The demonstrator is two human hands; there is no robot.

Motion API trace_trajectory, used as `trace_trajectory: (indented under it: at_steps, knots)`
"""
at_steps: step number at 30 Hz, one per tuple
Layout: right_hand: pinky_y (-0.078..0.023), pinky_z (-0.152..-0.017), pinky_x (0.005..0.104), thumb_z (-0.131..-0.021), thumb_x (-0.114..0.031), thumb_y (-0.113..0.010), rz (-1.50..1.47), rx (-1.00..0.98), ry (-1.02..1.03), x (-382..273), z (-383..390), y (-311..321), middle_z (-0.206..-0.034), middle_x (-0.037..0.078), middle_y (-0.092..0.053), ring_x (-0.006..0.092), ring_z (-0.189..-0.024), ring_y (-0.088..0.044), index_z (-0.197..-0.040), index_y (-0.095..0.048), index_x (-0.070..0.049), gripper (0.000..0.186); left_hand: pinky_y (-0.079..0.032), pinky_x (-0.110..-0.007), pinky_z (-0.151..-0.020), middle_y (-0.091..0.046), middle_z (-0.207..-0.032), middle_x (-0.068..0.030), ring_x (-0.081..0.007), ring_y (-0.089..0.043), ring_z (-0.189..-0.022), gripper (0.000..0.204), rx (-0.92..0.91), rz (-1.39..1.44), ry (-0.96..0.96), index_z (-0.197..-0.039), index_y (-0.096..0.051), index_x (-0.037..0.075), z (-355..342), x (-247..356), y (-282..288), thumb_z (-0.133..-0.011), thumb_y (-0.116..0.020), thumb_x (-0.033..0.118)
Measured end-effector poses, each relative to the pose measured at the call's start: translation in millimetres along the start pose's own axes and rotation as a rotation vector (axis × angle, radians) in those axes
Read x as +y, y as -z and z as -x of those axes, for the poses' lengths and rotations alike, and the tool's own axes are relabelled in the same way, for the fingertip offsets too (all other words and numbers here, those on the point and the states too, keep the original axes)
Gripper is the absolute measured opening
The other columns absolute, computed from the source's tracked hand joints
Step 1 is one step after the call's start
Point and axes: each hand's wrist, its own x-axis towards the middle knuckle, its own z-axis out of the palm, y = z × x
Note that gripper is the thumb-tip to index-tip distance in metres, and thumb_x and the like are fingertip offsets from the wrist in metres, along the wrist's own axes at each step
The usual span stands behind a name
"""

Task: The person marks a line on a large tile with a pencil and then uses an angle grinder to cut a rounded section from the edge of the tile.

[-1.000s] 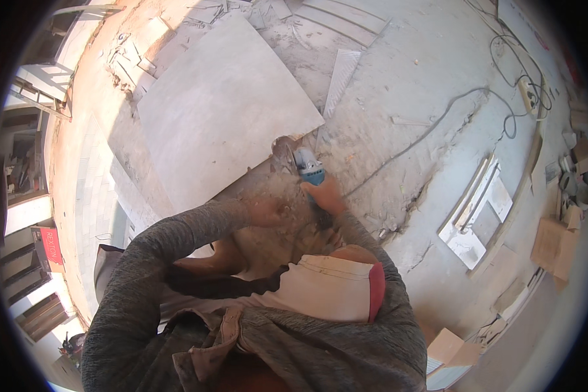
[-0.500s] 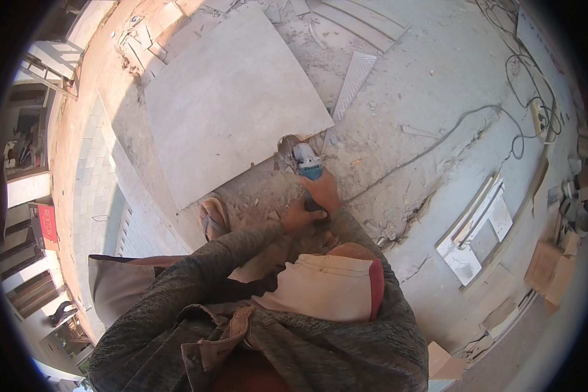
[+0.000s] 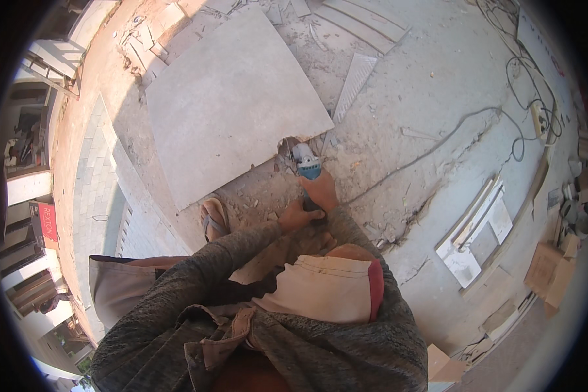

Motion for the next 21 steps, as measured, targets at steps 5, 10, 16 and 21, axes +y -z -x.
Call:
trace_trajectory:
  at_steps: [5,10,16,21]
  knots:
    - [-0.055,-0.072,0.0431,-0.08,-0.03,-0.084,-0.016,-0.007,-0.025,0,1,-4,-0.089,0.017,-0.074,0.0293,-0.079,-0.072,-0.099,-0.071,0.004,0.041,-0.054,-0.041,-0.101,-0.071,-0.122,-0.0212,-0.0309,-0.069,-0.114,0.067,0.009,0.05,-0.005,-0.129,-0.058,-0.008,-4,-17,0,-0.081,-0.085,0.031]
    - [-0.055,-0.071,0.0429,-0.08,-0.029,-0.084,-0.001,0.008,-0.029,0,1,-9,-0.088,0.018,-0.074,0.0295,-0.079,-0.072,-0.099,-0.071,0.005,0.041,-0.054,-0.041,-0.1,-0.071,-0.121,-0.022,-0.032,-0.069,-0.112,0.071,0.01,0.01,-0.002,-0.128,-0.057,-0.01,-10,-29,3,-0.081,-0.085,0.035]
    - [-0.056,-0.072,0.0427,-0.079,-0.03,-0.084,-0.027,0.02,-0.061,-4,4,-11,-0.088,0.019,-0.074,0.0311,-0.081,-0.073,-0.099,-0.07,0.005,0.042,-0.055,-0.04,-0.097,-0.072,-0.118,-0.0221,-0.0313,-0.07,-0.109,0.072,0.022,-0.068,0.006,-0.126,-0.059,-0.01,-6,-23,8,-0.079,-0.085,0.038]
    - [-0.056,-0.076,0.044,-0.077,-0.031,-0.084,0.023,0.024,-0.091,-7,2,-15,-0.093,0.021,-0.074,0.0331,-0.087,-0.074,-0.102,-0.07,0.006,0.047,-0.055,-0.04,-0.097,-0.073,-0.116,-0.0208,-0.0306,-0.071,-0.108,0.069,0.052,-0.053,0.004,-0.124,-0.061,-0.009,-2,-21,9,-0.079,-0.085,0.038]
